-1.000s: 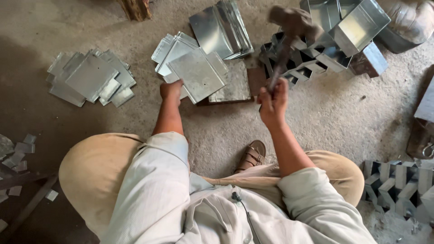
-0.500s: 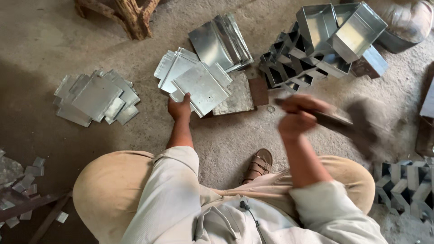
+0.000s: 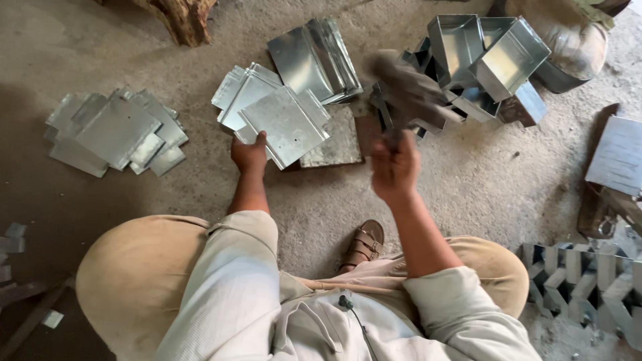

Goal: The person sits on the floor and uses a hammer to repeatedly strike a stack of rectangular metal sheets placed on a wooden block. The person holds the stack with one hand and strikes the edges with the other, occasionally adjusting the stack's position.

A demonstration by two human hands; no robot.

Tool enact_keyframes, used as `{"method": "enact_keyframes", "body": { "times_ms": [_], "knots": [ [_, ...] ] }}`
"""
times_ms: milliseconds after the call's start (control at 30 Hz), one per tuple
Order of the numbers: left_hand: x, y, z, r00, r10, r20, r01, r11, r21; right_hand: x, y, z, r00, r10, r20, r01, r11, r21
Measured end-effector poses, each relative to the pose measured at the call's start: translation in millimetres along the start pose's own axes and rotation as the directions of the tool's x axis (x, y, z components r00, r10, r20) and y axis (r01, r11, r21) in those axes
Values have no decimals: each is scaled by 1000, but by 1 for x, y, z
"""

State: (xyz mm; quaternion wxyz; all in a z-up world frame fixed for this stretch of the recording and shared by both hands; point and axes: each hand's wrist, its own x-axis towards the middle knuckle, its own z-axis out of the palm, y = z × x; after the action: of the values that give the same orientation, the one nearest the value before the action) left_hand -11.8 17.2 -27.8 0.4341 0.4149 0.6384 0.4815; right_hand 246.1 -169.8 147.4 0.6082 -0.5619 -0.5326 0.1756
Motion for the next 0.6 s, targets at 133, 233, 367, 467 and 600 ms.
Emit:
{"method": "enact_keyframes", "body": {
  "times_ms": [133,233,367,467,600],
  "knots": [
    [3,7,0,997,80,-5,-80,995,66,-16,59,25,927,-167,-336,313,838,447],
    [4,6,-1,999,39,13,-40,994,101,-64,112,20,994,66,85,-10,843,-537],
    [11,11,1,998,52,22,-53,998,43,-53,113,25,919,392,29,-284,714,-639],
    [0,7,-4,1000,10,10,-11,997,76,-15,52,5,962,268,-58,-258,812,-523],
    [0,10,-4,999,-21,37,19,997,68,21,8,-13,986,71,-152,-85,993,-86]
  ]
}}
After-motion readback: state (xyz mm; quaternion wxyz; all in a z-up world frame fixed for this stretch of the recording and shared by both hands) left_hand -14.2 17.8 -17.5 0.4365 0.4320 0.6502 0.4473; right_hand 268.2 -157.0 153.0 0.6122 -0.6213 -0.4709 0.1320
